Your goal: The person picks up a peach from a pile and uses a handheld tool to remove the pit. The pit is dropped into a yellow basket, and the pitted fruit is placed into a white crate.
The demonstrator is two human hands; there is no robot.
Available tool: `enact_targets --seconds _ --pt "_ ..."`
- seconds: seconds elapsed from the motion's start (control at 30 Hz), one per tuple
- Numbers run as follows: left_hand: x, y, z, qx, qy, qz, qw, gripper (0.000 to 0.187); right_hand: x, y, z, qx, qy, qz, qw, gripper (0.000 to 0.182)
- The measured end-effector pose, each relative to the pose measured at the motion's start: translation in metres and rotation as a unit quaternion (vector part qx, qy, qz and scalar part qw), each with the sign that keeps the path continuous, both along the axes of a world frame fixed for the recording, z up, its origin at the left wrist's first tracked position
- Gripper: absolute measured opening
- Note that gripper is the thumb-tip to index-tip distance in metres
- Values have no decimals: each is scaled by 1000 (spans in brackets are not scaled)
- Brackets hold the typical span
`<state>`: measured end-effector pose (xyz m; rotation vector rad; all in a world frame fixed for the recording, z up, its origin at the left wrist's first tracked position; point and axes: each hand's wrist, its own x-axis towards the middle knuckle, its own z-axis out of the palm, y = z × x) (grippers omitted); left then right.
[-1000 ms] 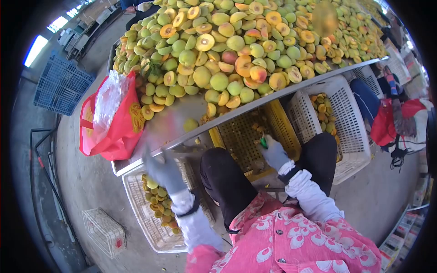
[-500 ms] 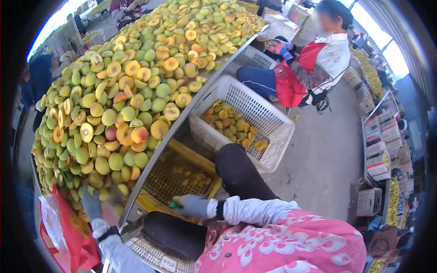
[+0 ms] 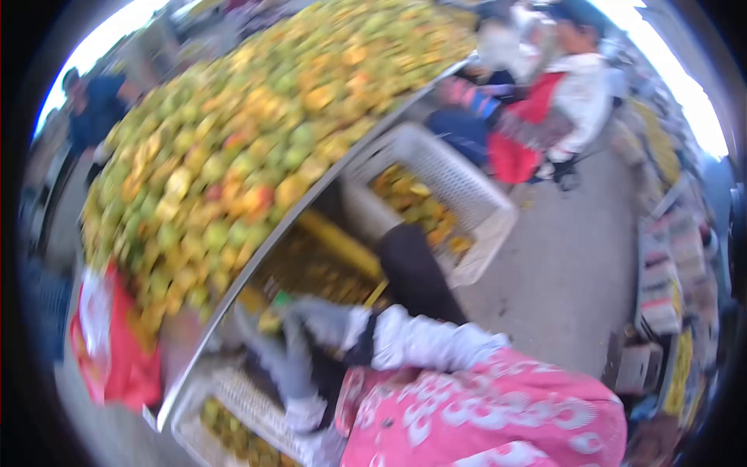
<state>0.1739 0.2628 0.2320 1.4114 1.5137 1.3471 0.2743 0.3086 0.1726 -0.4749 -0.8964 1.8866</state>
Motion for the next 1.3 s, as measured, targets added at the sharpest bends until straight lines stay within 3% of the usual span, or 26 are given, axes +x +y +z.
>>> enact_targets --seconds 0.03,0.07,0.1,0.13,0.17,0.2,0.23,0.27,0.3,0.37,0.4,0.53,0.6,0.73,0.83,0.9,1.0,1.17,1.27,1.3 --pt "2 6 -5 24 -73 0 997 68 -2 -1 21 -157 55 18 986 24" --pt "-2 7 -3 -50 -161 20 985 64 -1 -6 43 -173 24 -10 985 27" --pt "-8 7 3 -114 -253 41 960 61 10 -8 53 -124 -10 35 992 28" --pt "-10 13 5 -48 -326 30 944 55 8 -9 59 -130 -12 30 991 24" --pt "-15 20 3 27 -396 10 918 49 0 -6 55 -88 -127 -19 988 21" --pt "-25 21 -1 33 -411 -5 911 44 1 -6 51 -29 -221 -16 975 22" --pt "-33 24 -7 37 -427 -24 903 40 3 -9 85 -64 -347 10 935 25" --pt "-33 31 -13 97 -237 30 966 48 7 -10 83 66 -428 -11 901 25" --pt "-38 31 -9 99 -231 43 967 48 8 -13 82 194 -497 -38 845 25" --pt "-44 26 7 -17 -464 -17 885 56 1 -21 81 243 -515 -33 821 25" --pt "-39 24 18 3 -312 25 950 63 0 -22 80 285 -536 -36 794 25" --pt "-30 28 13 95 -210 85 969 49 -16 -26 75 268 -549 -73 788 24" --pt "-35 29 6 126 -49 96 986 35 -20 -26 66 258 -513 -110 811 23" --pt "-38 29 0 108 -84 81 987 27 -24 -23 62 250 -511 -94 817 23" --pt "-34 32 2 96 -188 131 969 30 -32 -26 59 252 -522 -95 809 23" --pt "-34 34 7 94 -293 154 939 38 -38 -29 59 252 -500 -127 819 23" --pt "-37 36 25 13 -317 156 935 48 -38 -29 66 240 -514 -89 819 21" --pt "-47 36 53 -92 -313 124 937 53 -31 -22 70 247 -540 -50 803 23" --pt "-55 36 64 -106 -166 54 979 57 -28 -23 70 266 -536 -40 800 21" --pt "-56 39 65 -104 -166 53 979 57 -34 -29 69 230 -470 -55 850 22"
